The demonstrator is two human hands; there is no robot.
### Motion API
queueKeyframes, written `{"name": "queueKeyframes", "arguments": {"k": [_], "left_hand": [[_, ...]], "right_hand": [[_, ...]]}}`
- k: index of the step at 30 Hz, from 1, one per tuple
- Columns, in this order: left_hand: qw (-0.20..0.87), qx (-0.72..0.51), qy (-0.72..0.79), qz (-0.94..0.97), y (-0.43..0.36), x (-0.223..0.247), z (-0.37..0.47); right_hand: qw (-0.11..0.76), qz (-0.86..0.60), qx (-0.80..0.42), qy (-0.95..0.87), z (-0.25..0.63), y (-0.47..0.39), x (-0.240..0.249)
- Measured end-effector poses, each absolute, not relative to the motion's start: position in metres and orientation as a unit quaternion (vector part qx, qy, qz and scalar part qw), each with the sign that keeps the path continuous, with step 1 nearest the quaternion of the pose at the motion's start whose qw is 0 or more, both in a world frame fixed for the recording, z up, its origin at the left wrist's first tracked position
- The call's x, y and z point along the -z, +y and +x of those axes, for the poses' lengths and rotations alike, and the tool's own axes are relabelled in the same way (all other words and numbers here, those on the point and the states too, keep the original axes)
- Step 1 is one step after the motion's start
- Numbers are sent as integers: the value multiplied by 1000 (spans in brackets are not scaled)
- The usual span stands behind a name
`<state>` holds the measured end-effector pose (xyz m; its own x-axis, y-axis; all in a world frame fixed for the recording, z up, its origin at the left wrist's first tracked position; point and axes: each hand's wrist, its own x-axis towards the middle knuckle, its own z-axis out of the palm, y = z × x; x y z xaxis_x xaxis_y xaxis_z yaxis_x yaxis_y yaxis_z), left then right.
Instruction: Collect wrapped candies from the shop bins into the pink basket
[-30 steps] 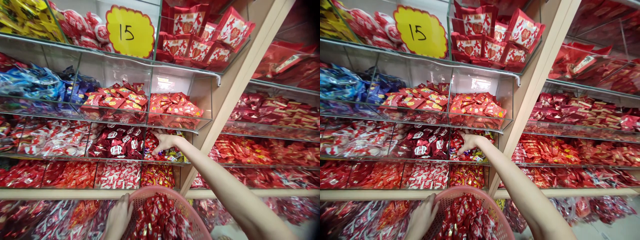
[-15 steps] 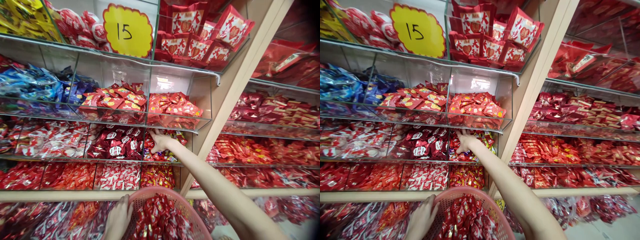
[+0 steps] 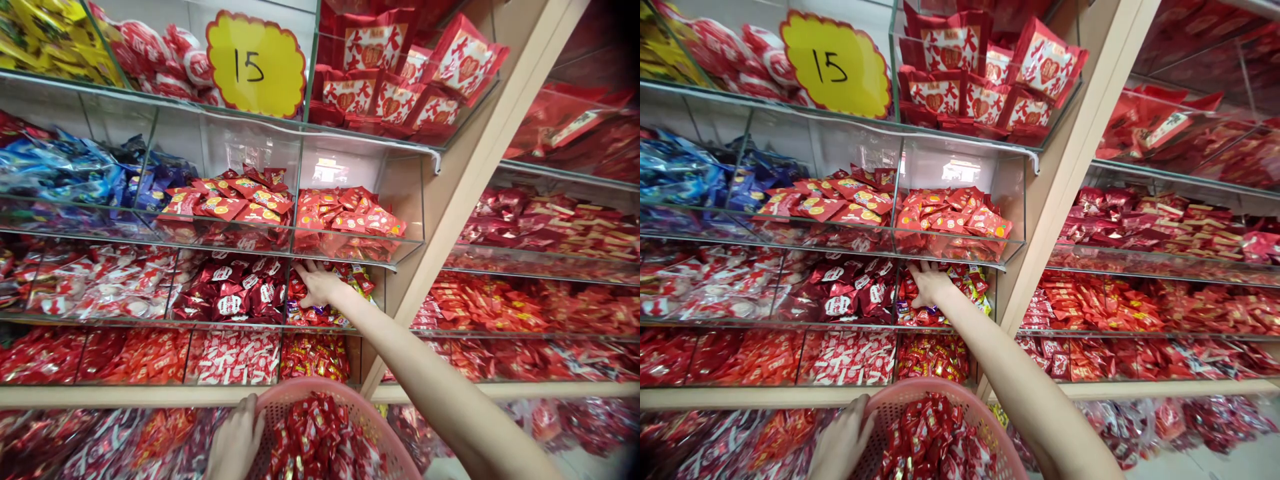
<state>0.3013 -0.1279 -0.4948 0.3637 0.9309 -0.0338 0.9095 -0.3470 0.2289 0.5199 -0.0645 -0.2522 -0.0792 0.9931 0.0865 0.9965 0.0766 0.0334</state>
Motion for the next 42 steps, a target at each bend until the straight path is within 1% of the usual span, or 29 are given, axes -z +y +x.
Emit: {"name": "queueKeyframes", "arguments": {"k": [6, 10, 15, 20, 26, 31, 34, 42], "left_hand": [[101, -42, 567, 817, -126, 500, 301], [113, -38, 568, 814, -125, 499, 301], [115, -37, 566, 815, -126, 497, 302], [126, -35, 564, 815, -126, 497, 301], [125, -28, 563, 817, -125, 496, 301], [120, -32, 567, 814, -125, 496, 301], [115, -34, 567, 815, -125, 497, 301], [123, -42, 561, 817, -125, 497, 301]], "right_hand": [[37, -667, 42, -743, 525, -62, 255], [36, -694, 46, -718, 517, -60, 256], [67, -721, 67, -686, 501, -56, 261], [54, -764, 22, -643, 491, -52, 260], [82, -713, 80, -692, 506, -58, 263], [84, -683, 65, -722, 526, -62, 262], [109, -665, 53, -737, 533, -63, 261], [231, -611, 6, -757, 552, -62, 268]]}}
